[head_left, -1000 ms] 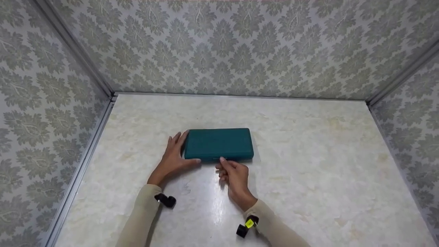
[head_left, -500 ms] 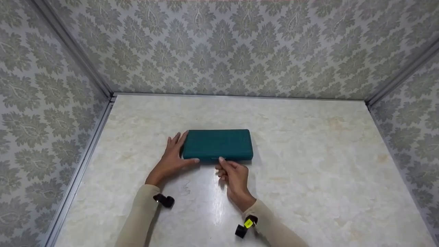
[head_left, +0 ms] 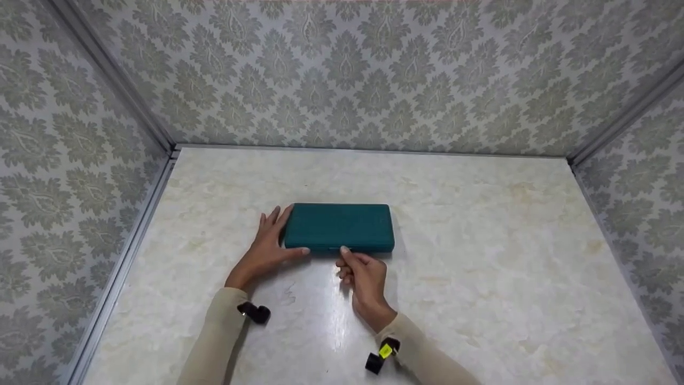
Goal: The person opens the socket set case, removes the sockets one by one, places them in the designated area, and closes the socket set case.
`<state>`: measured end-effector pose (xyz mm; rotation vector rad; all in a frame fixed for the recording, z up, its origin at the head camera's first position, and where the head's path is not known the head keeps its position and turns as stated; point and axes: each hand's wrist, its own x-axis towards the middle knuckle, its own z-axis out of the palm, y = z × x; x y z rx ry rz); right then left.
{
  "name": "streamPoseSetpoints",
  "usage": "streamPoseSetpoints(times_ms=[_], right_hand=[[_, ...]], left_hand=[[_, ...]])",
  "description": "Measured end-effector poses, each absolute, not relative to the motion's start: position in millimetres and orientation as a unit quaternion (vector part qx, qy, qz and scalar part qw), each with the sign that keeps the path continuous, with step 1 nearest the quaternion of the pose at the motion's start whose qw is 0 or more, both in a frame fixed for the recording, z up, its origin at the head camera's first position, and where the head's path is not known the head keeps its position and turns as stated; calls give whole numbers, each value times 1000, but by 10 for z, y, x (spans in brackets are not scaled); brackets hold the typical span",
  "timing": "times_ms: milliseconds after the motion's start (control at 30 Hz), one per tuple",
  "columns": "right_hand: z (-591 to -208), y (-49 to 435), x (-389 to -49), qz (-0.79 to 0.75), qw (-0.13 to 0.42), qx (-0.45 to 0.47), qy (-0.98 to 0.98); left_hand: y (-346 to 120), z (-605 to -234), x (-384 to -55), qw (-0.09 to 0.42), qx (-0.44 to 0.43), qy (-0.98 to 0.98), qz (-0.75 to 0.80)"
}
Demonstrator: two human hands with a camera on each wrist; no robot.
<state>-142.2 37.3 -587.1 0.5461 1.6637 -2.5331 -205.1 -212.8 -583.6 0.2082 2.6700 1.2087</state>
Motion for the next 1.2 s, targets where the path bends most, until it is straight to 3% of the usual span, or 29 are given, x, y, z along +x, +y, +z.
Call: streamPoseSetpoints(times_ms=[633, 1200], right_hand=[[-5881, 337, -1404, -835, -16, 168, 524], [-5863, 428, -1321, -818, 71, 131, 556]], left_hand=[[-2103, -5805, -2059, 93, 70, 904, 412], [-2139, -5854, -2036, 91, 93, 910, 393]])
